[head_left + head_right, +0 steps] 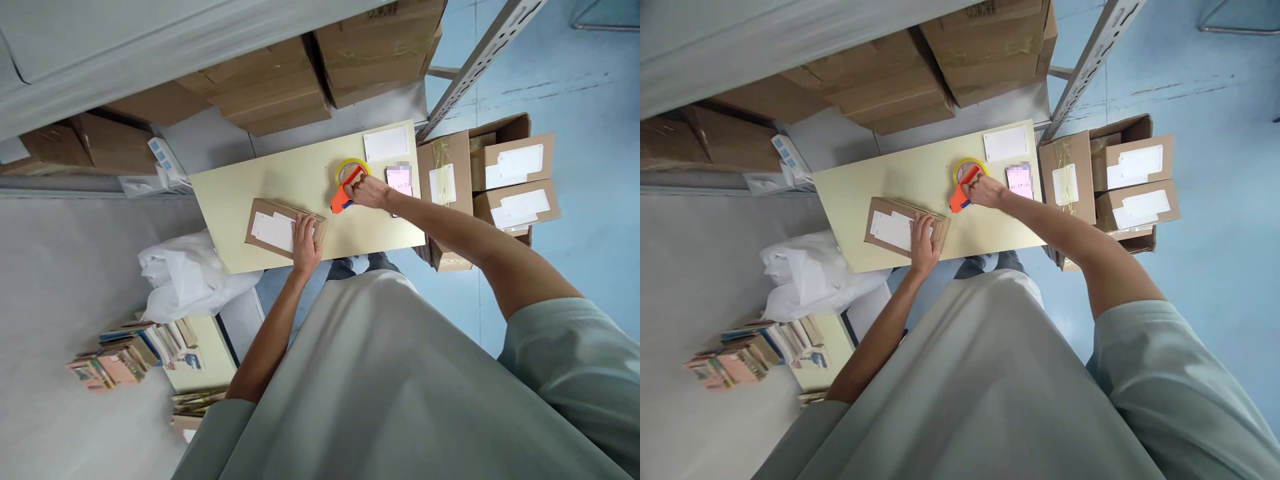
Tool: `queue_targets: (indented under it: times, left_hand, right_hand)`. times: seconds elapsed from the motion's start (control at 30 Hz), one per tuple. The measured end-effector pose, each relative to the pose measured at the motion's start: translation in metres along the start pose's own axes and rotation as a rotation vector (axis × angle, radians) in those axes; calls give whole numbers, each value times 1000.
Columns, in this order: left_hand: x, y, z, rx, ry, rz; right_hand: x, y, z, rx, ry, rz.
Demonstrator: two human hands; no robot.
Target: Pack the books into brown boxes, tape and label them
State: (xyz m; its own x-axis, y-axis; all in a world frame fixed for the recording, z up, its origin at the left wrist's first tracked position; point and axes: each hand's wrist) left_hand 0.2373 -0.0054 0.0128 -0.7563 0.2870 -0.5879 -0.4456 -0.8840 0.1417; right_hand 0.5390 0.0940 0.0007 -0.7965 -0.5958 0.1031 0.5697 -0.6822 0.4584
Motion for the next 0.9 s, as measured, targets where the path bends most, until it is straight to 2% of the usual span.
queue_targets:
  times: [0.13, 0.27, 0.33, 0.4, 0.5, 0.57, 0.63, 0.73, 0.9]
  left_hand:
    - [-9, 9, -2, 16, 0, -26]
    - [-21, 27, 0, 3, -5, -58]
    - [-23, 30, 6, -35, -28, -28]
    - [-17, 22, 16, -110, -94, 47]
    - [2, -9, 34, -228, -230, 235]
    - [15, -32, 42, -219, -268, 360]
    - [23, -45, 43, -165, -264, 399]
    - [20, -41, 35, -97, -264, 338]
    - [6, -10, 18, -49, -255, 186]
  right_hand:
    - [23, -12, 6, -19, 25, 31]
    - [56, -15, 1, -89, 41, 122]
    - [69, -14, -3, -116, 60, 174]
    - [80, -13, -7, -133, 57, 201]
    - [96, -13, -12, -127, -1, 201]
    - [106, -13, -14, -106, -35, 193]
    - [117, -14, -16, -94, -45, 201]
    - [135, -12, -16, -102, -46, 250]
    - [171, 0, -17, -128, -100, 280]
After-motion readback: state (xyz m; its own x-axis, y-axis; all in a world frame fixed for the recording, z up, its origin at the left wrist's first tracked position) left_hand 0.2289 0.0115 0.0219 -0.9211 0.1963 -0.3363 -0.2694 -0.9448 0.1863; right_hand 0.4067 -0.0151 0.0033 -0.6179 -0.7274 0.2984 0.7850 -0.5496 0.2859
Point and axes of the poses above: each hand's wrist, its own y-axis away from the middle knuckle, its own z-axis out of the back of the hand, x = y × z, and after that the axes turned 5 degrees about -z, right-handed
